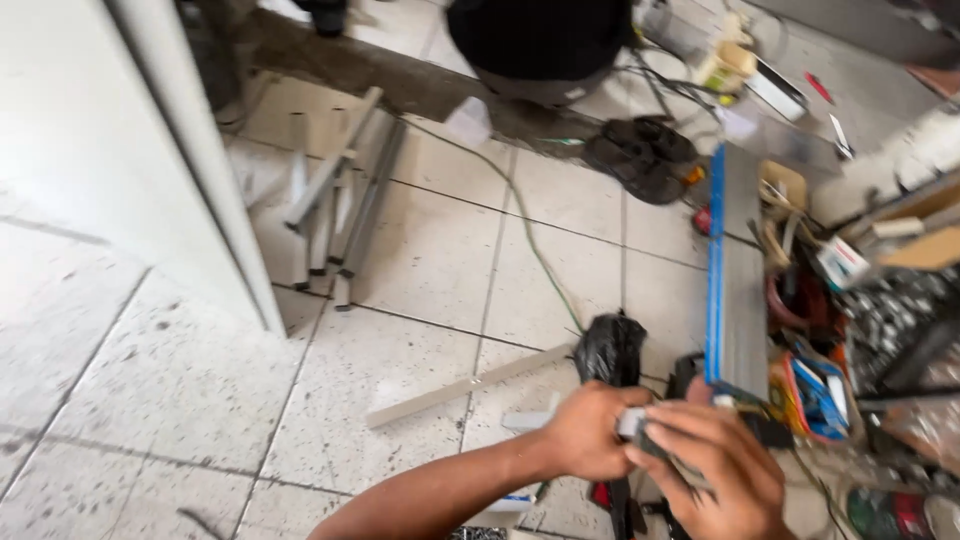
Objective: Assembling aluminum frames by joining square tubes using a manual rivet gun and rivets.
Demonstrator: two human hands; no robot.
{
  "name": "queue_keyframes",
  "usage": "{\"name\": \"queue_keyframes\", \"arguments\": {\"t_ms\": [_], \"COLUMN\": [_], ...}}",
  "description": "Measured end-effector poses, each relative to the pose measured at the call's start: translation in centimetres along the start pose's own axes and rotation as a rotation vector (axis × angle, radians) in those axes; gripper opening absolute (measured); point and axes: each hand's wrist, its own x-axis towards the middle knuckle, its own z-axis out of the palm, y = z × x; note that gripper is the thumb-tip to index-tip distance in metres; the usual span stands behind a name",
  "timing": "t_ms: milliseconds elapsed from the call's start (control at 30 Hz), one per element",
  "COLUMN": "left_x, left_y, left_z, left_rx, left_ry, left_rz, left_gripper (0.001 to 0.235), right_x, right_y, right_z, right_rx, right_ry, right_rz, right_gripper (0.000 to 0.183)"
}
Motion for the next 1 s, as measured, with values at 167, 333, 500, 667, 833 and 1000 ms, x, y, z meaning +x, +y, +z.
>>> {"name": "queue_keyframes", "arguments": {"t_ms": [167, 333, 500, 667, 833, 1000], "left_x": [0.1, -0.2, -0.1, 0.1, -1.0, -0.2], "left_y": [0.9, 2.1, 2.8, 2.5, 0.5, 1.1], "left_z": [-0.9, -2.5, -3.1, -3.0, -2.0, -1.9], "left_rx": [0.043, 0.038, -0.049, -0.185, -0.309, -0.199], "left_ry": [-0.076, -0.135, -0.168, -0.32, -0.347, -0.139], "left_rz": [-0.104, -0.158, -0.145, -0.154, -0.163, -0.062], "left_gripper": [0.021, 0.03, 0.025, 0.013, 0.011, 0.015], "right_x": [-3.2, -1.1, 0.4, 1.6, 2.8, 0.7], "right_y": [0.6, -1.4, -1.3, 0.7, 0.4, -0.1], "right_z": [0.4, 1.2, -0.8, -3.0, -3.1, -0.3], "right_rx": [-0.208, -0.166, -0.096, 0.171, 0.171, -0.212], "right_ry": [-0.114, 0.076, -0.022, -0.267, -0.303, -0.034], "right_rz": [0.216, 0.3, 0.43, 0.218, 0.153, -0.028], "right_gripper": [0.037, 0.025, 0.016, 0.013, 0.012, 0.02]}}
